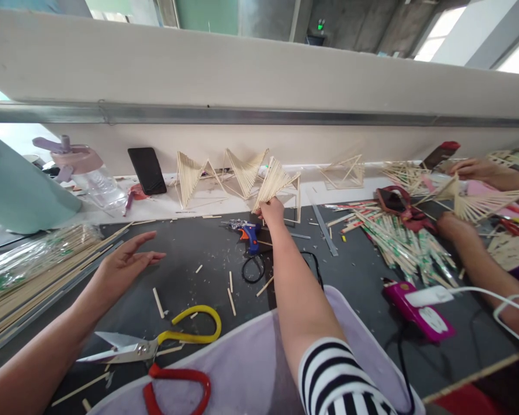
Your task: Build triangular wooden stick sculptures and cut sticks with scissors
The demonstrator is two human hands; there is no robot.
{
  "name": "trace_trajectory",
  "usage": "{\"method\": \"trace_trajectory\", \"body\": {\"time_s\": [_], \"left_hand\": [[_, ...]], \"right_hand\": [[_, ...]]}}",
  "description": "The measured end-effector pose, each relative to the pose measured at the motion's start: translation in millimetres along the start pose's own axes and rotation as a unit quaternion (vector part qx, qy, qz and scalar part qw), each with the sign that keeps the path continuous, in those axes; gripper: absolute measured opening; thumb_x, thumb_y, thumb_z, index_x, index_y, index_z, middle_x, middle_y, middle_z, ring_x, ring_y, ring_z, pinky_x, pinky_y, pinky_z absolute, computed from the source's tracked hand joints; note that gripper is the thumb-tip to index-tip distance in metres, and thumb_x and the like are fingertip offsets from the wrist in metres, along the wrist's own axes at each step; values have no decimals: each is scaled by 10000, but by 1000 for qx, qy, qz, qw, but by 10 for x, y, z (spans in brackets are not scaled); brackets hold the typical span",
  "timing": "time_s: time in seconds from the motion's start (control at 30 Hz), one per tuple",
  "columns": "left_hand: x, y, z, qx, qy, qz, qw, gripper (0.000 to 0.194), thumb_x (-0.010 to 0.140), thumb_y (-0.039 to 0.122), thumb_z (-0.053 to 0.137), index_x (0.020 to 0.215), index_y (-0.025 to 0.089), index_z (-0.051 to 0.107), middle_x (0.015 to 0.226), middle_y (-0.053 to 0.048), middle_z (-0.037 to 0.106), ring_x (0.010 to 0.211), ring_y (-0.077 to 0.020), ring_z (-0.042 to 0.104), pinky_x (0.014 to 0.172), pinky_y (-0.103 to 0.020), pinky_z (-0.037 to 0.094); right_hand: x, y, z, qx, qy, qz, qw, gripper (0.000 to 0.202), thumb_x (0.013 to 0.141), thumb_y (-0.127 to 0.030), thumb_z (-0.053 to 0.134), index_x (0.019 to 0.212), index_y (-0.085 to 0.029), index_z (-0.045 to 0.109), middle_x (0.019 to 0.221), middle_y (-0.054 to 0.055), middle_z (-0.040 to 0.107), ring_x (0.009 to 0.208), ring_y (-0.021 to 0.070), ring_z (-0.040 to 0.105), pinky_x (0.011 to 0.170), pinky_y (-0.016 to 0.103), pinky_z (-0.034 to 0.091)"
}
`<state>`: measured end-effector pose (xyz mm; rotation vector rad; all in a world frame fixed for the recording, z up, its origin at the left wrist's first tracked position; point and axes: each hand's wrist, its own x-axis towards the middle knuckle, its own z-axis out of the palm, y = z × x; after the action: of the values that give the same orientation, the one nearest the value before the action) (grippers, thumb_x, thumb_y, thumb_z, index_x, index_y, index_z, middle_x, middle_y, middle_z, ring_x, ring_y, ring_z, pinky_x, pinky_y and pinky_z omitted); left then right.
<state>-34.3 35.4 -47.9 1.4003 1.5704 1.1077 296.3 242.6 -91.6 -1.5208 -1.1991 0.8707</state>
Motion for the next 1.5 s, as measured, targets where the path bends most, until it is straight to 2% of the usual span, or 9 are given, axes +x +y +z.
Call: {"method": "trace_trajectory", "body": {"time_s": [0.37, 0.83, 1.17, 1.5], "left_hand": [[-21, 19, 42, -3, -4, -12, 1000, 684, 749, 430, 662, 1351, 164, 475, 909, -91, 741, 925, -246, 700, 939, -444, 514], [-57, 70, 94, -12, -11, -24, 1000, 676, 758, 439, 648, 1337, 137, 476, 900, -95, 737, 940, -233, 692, 942, -422, 517], [-59, 103, 106, -1, 0, -26, 1000, 689, 708, 473, 685, 1285, 137, 517, 882, -93, 742, 889, -243, 707, 919, -412, 534], [-59, 88, 119, -6, -6, -31, 999, 689, 710, 470, 683, 1289, 137, 514, 880, -94, 740, 913, -253, 704, 922, -425, 534]], "right_hand": [[17, -63, -7, 5, -25, -11, 1000, 87, 814, -138, 516, 897, -152, 536, 833, 55, 648, 593, 143, 651, 388, 201, 479], [50, -6, -59, 27, -46, -2, 999, 91, 821, -170, 534, 910, -156, 539, 799, 30, 645, 665, 139, 659, 475, 205, 509], [116, -30, -63, 45, -74, -16, 996, 81, 809, -134, 549, 886, -158, 537, 791, 11, 637, 609, 110, 631, 453, 183, 495], [99, -34, -52, 60, -58, 6, 997, 60, 815, -124, 562, 843, -171, 537, 718, 1, 624, 580, 118, 638, 435, 193, 517]]}}
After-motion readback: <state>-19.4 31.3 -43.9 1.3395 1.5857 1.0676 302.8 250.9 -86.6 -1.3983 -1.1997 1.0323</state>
